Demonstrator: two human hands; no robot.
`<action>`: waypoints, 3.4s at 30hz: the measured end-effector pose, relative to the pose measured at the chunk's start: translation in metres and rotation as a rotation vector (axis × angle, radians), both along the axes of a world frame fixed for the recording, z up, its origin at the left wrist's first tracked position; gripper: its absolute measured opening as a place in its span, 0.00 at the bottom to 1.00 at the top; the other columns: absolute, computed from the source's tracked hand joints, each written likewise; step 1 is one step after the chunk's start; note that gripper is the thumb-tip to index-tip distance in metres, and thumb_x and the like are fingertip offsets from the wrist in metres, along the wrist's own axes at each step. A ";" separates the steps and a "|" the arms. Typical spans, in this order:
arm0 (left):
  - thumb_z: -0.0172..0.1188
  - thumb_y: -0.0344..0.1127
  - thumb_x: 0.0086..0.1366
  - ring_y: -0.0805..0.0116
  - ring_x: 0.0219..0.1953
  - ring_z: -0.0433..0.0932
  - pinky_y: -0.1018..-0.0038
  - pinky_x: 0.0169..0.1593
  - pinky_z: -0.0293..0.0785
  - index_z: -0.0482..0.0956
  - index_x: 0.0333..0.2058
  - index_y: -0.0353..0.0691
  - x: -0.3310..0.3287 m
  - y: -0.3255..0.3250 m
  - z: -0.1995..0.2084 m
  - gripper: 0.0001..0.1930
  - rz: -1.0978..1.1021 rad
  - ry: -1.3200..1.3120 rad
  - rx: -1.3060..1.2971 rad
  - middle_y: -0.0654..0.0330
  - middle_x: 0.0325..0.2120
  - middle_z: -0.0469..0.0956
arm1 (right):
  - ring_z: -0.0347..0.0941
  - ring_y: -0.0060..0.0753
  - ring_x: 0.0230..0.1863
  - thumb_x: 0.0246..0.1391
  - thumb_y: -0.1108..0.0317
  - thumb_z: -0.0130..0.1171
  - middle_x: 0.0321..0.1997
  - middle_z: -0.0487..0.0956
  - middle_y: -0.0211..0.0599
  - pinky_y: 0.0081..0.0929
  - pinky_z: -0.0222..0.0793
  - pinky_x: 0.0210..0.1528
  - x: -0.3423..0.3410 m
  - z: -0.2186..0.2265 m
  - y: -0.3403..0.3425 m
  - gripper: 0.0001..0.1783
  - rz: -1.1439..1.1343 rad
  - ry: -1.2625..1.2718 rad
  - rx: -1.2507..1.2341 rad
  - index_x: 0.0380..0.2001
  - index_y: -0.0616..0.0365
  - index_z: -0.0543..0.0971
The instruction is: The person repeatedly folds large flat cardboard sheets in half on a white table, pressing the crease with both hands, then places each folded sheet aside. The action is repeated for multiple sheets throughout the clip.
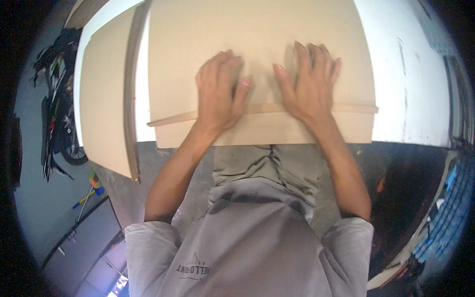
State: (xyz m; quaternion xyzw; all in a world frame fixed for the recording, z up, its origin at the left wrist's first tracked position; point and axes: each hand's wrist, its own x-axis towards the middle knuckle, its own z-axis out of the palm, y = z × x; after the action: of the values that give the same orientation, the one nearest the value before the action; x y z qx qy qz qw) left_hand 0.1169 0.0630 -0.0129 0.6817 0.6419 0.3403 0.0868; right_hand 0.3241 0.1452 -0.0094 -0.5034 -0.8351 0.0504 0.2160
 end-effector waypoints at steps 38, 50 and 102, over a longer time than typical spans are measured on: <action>0.61 0.44 0.75 0.39 0.64 0.70 0.43 0.69 0.61 0.76 0.63 0.37 -0.096 -0.055 0.033 0.25 0.054 0.478 -0.046 0.40 0.61 0.74 | 0.60 0.44 0.77 0.78 0.43 0.36 0.74 0.71 0.46 0.50 0.40 0.81 0.176 -0.013 0.076 0.35 -0.179 0.964 -0.251 0.70 0.58 0.71; 0.66 0.35 0.74 0.71 0.37 0.81 0.71 0.45 0.76 0.86 0.41 0.37 -0.081 -0.021 0.129 0.07 0.211 -0.662 0.060 0.63 0.38 0.85 | 0.73 0.47 0.68 0.78 0.55 0.51 0.65 0.75 0.54 0.45 0.71 0.70 0.251 -0.058 0.037 0.29 -0.361 1.246 -0.049 0.68 0.70 0.67; 0.83 0.42 0.54 0.40 0.61 0.80 0.51 0.59 0.82 0.85 0.56 0.35 -0.107 -0.141 0.071 0.32 0.340 0.200 -0.403 0.37 0.59 0.80 | 0.76 0.51 0.62 0.52 0.61 0.76 0.57 0.83 0.45 0.47 0.72 0.65 0.195 0.044 -0.030 0.22 0.282 -0.108 -0.012 0.47 0.61 0.86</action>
State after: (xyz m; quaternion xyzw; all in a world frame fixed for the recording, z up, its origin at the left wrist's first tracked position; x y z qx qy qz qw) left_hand 0.0098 -0.0777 0.0578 0.5635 0.8071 0.1464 0.0985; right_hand 0.5192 0.1148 0.0341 -0.3845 -0.9076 0.0578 0.1585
